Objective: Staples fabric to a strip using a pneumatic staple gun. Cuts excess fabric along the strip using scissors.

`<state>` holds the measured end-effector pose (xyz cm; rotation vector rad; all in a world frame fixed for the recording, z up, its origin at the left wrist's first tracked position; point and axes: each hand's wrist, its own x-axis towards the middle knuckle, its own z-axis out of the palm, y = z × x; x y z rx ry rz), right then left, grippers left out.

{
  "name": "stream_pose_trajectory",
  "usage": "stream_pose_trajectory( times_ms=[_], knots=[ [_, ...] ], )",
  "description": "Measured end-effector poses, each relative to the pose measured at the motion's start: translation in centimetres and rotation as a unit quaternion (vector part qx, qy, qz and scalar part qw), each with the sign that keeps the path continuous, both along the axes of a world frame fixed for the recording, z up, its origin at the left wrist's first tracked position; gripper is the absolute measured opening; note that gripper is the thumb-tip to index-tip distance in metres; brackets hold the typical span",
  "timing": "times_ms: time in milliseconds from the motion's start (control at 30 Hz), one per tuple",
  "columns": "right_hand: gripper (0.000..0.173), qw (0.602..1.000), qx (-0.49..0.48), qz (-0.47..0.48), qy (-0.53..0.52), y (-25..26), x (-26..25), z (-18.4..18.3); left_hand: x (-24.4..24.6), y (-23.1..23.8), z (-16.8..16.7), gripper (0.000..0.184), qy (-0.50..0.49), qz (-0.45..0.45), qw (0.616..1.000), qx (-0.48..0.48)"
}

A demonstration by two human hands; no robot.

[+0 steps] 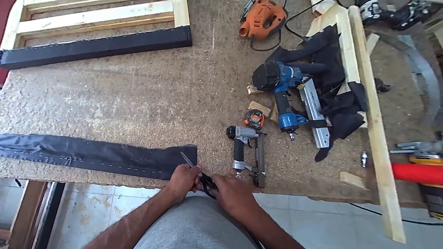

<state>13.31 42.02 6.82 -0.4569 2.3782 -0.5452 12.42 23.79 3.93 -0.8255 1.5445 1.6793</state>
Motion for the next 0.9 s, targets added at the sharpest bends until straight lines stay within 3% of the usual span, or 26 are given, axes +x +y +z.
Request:
stream_pose_trajectory(
  times_ms=[133,233,300,400,500,567,733,900],
  knots=[
    [0.051,0.993,0.040,0.028,-0.104,-0.2,-0.4,0.5,0.3,-0.4,0.2,0.027,-0.040,-0.018,0.998,0.043],
    [0.046,0.989,-0.040,-0.010,-0.145,1.2,-0.3,-0.8,0.1,-1.4,-0.8,0.027,0.068,-0.129,0.988,0.049],
    [0.046,0.979,-0.091,-0.074,-0.168,2.9,-0.1,-1.6,-0.3,-2.8,-2.2,0.027,0.180,-0.226,0.953,-0.093],
    [0.047,0.962,-0.140,-0.169,-0.165,5.3,0.6,-2.8,-1.8,-5.6,-5.5,0.042,0.270,-0.313,0.823,-0.389],
    [0.050,0.959,-0.134,-0.203,-0.144,6.6,1.6,-3.2,-2.6,-7.7,-8.3,0.055,0.273,-0.346,0.748,-0.497],
    [0.050,0.966,-0.103,-0.194,-0.133,7.0,2.0,-3.4,-2.5,-7.7,-8.9,0.044,0.276,-0.354,0.736,-0.507],
    [0.050,0.974,-0.069,-0.168,-0.138,6.6,3.3,-3.8,-2.0,-7.0,-9.3,0.023,0.278,-0.356,0.751,-0.482],
    [0.051,0.980,-0.050,-0.143,-0.132,6.2,4.0,-3.9,-1.5,-7.4,-9.5,0.019,0.322,-0.382,0.720,-0.481]
  ],
)
